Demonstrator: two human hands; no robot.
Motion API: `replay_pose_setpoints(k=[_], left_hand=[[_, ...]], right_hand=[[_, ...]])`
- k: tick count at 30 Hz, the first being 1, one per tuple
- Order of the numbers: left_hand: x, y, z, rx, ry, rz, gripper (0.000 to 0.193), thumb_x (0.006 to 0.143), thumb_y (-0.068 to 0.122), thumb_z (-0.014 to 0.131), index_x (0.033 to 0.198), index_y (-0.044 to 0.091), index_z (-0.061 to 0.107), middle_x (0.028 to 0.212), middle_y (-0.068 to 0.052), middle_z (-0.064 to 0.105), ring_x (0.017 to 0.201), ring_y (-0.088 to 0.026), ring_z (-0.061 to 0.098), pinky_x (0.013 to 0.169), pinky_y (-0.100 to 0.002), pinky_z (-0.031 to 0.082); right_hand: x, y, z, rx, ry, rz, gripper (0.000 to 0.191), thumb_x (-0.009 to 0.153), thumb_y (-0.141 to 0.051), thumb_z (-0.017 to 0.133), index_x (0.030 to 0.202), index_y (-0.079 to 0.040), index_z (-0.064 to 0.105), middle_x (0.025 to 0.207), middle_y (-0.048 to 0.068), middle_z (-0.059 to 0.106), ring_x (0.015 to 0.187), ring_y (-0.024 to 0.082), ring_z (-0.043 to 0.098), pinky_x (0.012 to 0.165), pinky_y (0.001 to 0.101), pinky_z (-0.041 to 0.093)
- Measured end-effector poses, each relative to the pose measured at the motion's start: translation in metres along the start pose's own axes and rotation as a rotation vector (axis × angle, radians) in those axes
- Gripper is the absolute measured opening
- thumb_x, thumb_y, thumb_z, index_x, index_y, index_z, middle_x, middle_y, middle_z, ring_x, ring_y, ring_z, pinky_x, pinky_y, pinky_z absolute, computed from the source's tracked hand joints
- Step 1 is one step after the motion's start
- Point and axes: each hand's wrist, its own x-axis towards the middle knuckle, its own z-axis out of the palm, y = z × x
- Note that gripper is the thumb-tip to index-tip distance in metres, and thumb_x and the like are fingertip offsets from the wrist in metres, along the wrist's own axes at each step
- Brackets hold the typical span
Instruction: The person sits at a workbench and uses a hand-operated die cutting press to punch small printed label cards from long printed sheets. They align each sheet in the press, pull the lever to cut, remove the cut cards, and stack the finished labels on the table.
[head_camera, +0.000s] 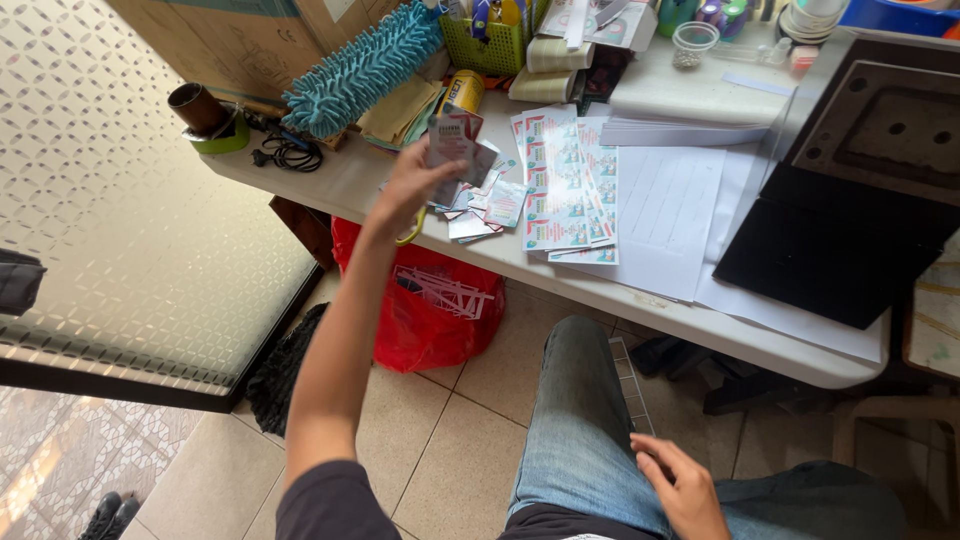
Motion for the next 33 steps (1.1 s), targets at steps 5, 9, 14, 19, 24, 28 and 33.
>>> replay_pose_setpoints(k=[5,9,14,19,24,28,33], left_hand=[[-0.08,0.003,0.098,-0.389,-0.142,-0.212,0.038,0.096,0.02,0.067,0.131,0.006,0.06,0.104,-0.009,0.075,0.089,-0.017,0.074,0.08,-0.029,0.062],[-0.134,0.021,0.176,-0.571,-0.215,-0.186,0.049,0.093,0.011,0.065,0.138,0.003,0.048,0.11,-0.012,0.073,0.094,-0.021,0.074,0.084,-0.036,0.063],[-0.166,0.026,0.221,-0.734,-0.165,-0.177,0.05,0.093,0.003,0.06,0.141,0.005,0.045,0.12,-0.009,0.068,0.105,-0.017,0.07,0.087,-0.034,0.063],[-0.175,0.006,0.242,-0.955,0.026,-0.242,0.047,0.091,0.0,0.058,0.137,0.002,0.047,0.116,-0.01,0.069,0.104,-0.018,0.069,0.086,-0.034,0.061],[-0.185,0.006,0.251,-1.077,-0.08,-0.304,0.05,0.095,0.005,0.052,0.144,-0.007,0.047,0.13,-0.017,0.067,0.114,-0.023,0.069,0.095,-0.038,0.058],[-0.199,0.006,0.244,-1.119,-0.188,-0.371,0.051,0.1,0.012,0.046,0.15,-0.003,0.045,0.142,-0.02,0.061,0.125,-0.025,0.065,0.106,-0.037,0.055],[-0.223,-0.019,0.255,-1.045,-0.281,-0.488,0.044,0.103,0.017,0.05,0.145,0.002,0.05,0.129,-0.012,0.066,0.114,-0.022,0.065,0.098,-0.038,0.055]], right_hand=[[0.03,-0.084,-0.037,0.269,0.09,-0.093,0.028,0.094,-0.008,0.062,0.119,-0.003,0.074,0.094,0.006,0.078,0.075,0.012,0.069,0.068,0.0247,0.056],[0.059,-0.15,-0.059,0.414,0.245,-0.276,0.025,0.103,-0.01,0.059,0.123,0.001,0.069,0.1,0.005,0.072,0.074,0.009,0.061,0.064,0.0221,0.05],[0.081,-0.174,-0.061,0.425,0.283,-0.2,0.029,0.102,-0.01,0.065,0.128,0.002,0.07,0.085,0.01,0.069,0.073,0.009,0.063,0.066,0.0225,0.052],[0.084,-0.152,-0.033,0.685,0.21,-0.218,0.023,0.098,-0.009,0.064,0.115,0.007,0.066,0.09,0.006,0.072,0.077,0.011,0.07,0.071,0.0248,0.06],[0.07,-0.148,-0.021,0.678,0.143,-0.113,0.02,0.099,-0.008,0.065,0.114,0.005,0.068,0.091,0.007,0.073,0.078,0.01,0.068,0.069,0.024,0.056],[0.05,-0.16,-0.044,0.049,0.17,-0.041,0.03,0.096,-0.023,0.068,0.121,-0.009,0.076,0.096,0.008,0.082,0.083,0.018,0.079,0.074,0.0313,0.062],[0.037,-0.174,-0.061,-0.571,0.249,-0.872,0.106,0.056,-0.047,0.084,0.148,-0.014,0.043,0.147,0.02,0.046,0.136,0.036,0.045,0.111,0.0503,0.041]])
